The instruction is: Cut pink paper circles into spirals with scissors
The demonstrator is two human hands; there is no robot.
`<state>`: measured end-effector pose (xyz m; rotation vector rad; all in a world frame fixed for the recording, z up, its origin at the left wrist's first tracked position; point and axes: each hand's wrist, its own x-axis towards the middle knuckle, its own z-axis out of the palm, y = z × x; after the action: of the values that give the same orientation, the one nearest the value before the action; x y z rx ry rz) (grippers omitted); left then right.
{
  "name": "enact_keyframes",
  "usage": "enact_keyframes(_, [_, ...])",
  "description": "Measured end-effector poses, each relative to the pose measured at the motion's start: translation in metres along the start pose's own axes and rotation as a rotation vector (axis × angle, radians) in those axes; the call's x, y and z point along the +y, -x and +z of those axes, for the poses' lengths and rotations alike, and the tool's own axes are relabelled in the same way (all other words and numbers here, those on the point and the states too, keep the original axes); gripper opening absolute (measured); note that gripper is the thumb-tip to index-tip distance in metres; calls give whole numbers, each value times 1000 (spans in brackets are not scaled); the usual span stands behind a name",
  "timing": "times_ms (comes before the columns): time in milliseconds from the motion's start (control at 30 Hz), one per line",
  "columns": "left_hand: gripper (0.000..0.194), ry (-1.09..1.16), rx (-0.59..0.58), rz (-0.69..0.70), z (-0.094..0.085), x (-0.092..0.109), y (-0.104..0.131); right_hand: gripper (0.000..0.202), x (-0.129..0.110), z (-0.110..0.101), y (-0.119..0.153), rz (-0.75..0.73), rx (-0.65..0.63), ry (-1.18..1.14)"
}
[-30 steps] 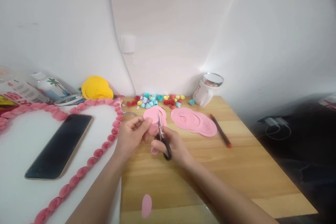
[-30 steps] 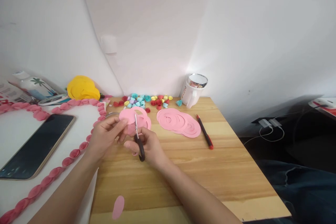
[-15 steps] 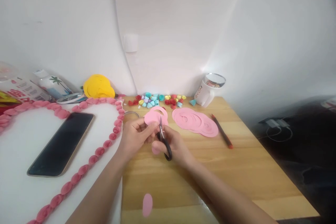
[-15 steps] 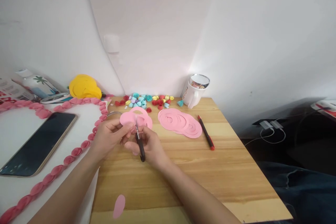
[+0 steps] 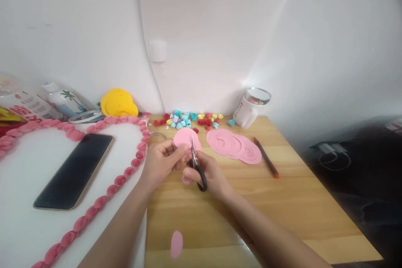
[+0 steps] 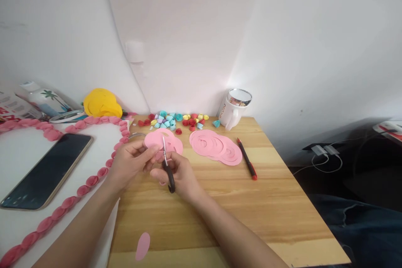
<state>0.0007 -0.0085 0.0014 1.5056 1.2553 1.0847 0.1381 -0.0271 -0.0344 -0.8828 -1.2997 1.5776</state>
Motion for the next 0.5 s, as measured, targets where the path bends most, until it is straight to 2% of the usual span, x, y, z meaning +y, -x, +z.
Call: enact_keyframes(500, [27, -1, 41, 22, -2, -6, -3, 41, 1, -1, 1, 28, 34, 39])
